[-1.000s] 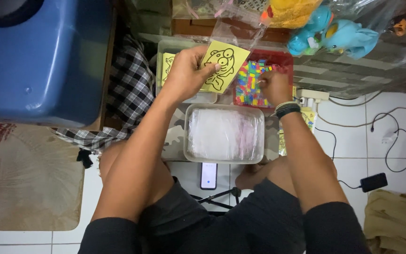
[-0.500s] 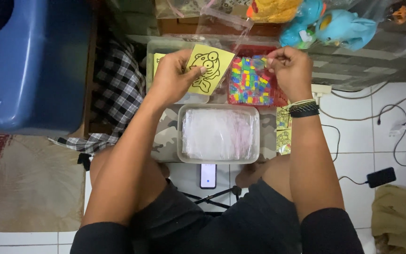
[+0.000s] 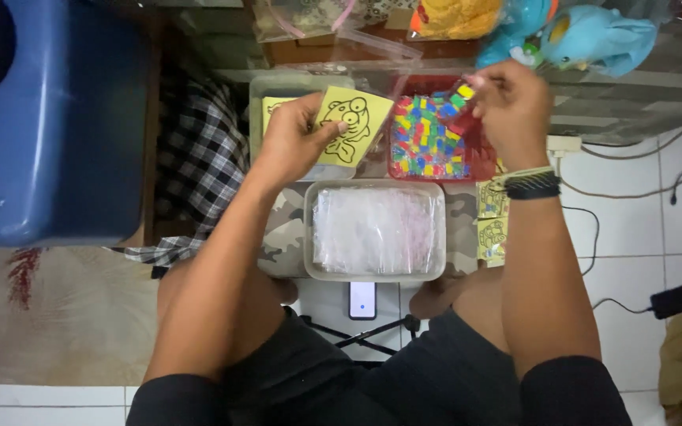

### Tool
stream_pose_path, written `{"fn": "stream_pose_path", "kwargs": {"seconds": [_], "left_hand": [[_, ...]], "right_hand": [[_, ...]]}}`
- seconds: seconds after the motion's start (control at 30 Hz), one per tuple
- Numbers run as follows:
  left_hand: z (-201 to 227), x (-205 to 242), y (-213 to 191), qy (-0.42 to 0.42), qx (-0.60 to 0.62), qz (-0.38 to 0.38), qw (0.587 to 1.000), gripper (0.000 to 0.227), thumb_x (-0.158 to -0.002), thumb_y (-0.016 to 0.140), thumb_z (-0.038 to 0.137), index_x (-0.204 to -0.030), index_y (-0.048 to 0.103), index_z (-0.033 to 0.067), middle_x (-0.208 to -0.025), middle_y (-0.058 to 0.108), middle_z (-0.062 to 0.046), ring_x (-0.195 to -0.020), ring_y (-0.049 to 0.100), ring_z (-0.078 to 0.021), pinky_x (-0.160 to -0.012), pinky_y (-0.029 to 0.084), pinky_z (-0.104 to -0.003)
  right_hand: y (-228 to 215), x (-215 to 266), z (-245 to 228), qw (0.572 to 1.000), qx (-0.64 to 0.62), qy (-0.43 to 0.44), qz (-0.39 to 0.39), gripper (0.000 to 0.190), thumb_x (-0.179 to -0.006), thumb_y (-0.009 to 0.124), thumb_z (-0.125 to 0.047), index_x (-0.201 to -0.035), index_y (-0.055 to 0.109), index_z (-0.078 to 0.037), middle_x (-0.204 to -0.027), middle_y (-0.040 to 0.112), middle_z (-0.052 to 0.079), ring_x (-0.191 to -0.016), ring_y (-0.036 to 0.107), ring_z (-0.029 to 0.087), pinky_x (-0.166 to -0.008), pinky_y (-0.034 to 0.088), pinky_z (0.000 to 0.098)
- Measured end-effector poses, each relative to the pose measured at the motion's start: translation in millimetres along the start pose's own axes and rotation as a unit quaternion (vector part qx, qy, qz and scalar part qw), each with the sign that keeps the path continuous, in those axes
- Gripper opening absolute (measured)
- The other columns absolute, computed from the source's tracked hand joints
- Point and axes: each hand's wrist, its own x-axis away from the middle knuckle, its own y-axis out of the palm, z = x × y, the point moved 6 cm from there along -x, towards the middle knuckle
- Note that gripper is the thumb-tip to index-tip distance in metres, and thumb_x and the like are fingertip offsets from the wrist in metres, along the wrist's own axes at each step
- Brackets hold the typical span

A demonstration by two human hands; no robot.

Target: The person packs plastic pouches with a yellow drawing card and a small handful of colorful plastic pieces by hand.

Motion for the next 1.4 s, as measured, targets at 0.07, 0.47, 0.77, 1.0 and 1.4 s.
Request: {"fn": "stream_pose_path", "kwargs": {"seconds": [0.07, 0.47, 0.77, 1.0, 1.4], "left_hand": [[-3.4, -1.5, 2.8, 0.026, -0.004, -0.004, 1.0, 0.015, -0.096, 0.07, 0.007, -0.11, 0.073, 0.0081, -0.103, 0.077, -0.001, -0.091, 0.069, -0.0096, -0.073, 0.061, -0.028], [-7.7, 5.5, 23.5, 0.09, -0.167, -0.039, 0.981, 0.031, -0.098, 0.073, 0.013, -0.079, 0.049, 0.0079, -0.067, 0.057, -0.003, -0.063, 0.049, -0.0164, -0.06, 0.035, -0.033], [-2.4, 9.6, 33.1, 0.092, -0.156, -0.075, 0.981, 0.037, -0.101, 0.072, 0.012, -0.077, 0.044, 0.0086, -0.065, 0.047, -0.002, -0.064, 0.042, -0.014, -0.06, 0.032, -0.031], [-5.4, 7.4, 37.8, 0.092, -0.159, -0.075, 0.98, 0.014, -0.097, 0.071, 0.014, -0.087, 0.063, 0.0081, -0.076, 0.068, -0.001, -0.071, 0.059, -0.0147, -0.064, 0.042, -0.032], [1.4, 9.2, 37.0, 0.086, -0.043, -0.049, 0.994, 0.012, -0.089, 0.075, 0.005, -0.101, 0.074, 0.0082, -0.072, 0.073, -0.013, -0.068, 0.063, -0.0169, -0.067, 0.052, -0.036]], "right_hand": [[-9.9, 4.6, -4.2, 0.988, -0.152, 0.017, 0.01, 0.006, -0.112, 0.064, 0.001, -0.108, 0.065, -0.004, -0.085, 0.067, 0.009, -0.072, 0.068, 0.013, -0.066, 0.063, 0.0233], [-10.0, 31.6, -40.5, 0.946, -0.285, -0.142, 0.059, 0.015, -0.105, 0.069, 0.007, -0.11, 0.061, -0.003, -0.106, 0.07, 0.013, -0.101, 0.071, 0.021, -0.091, 0.06, 0.0291], [-3.1, 39.1, -61.8, 0.955, -0.2, -0.212, 0.053, 0.014, -0.099, 0.075, 0.012, -0.104, 0.067, 0.001, -0.108, 0.068, 0.018, -0.109, 0.066, 0.026, -0.097, 0.058, 0.034], [12.9, 40.0, -64.5, 0.962, -0.166, -0.215, -0.017, 0.011, -0.098, 0.078, 0.004, -0.103, 0.072, -0.003, -0.107, 0.064, 0.013, -0.112, 0.062, 0.024, -0.102, 0.052, 0.0348], [32.6, 40.7, -62.7, 0.957, -0.164, -0.234, -0.049, 0.007, -0.1, 0.077, -0.01, -0.097, 0.079, -0.004, -0.098, 0.075, 0.016, -0.11, 0.068, 0.034, -0.102, 0.044, 0.0449]]}}
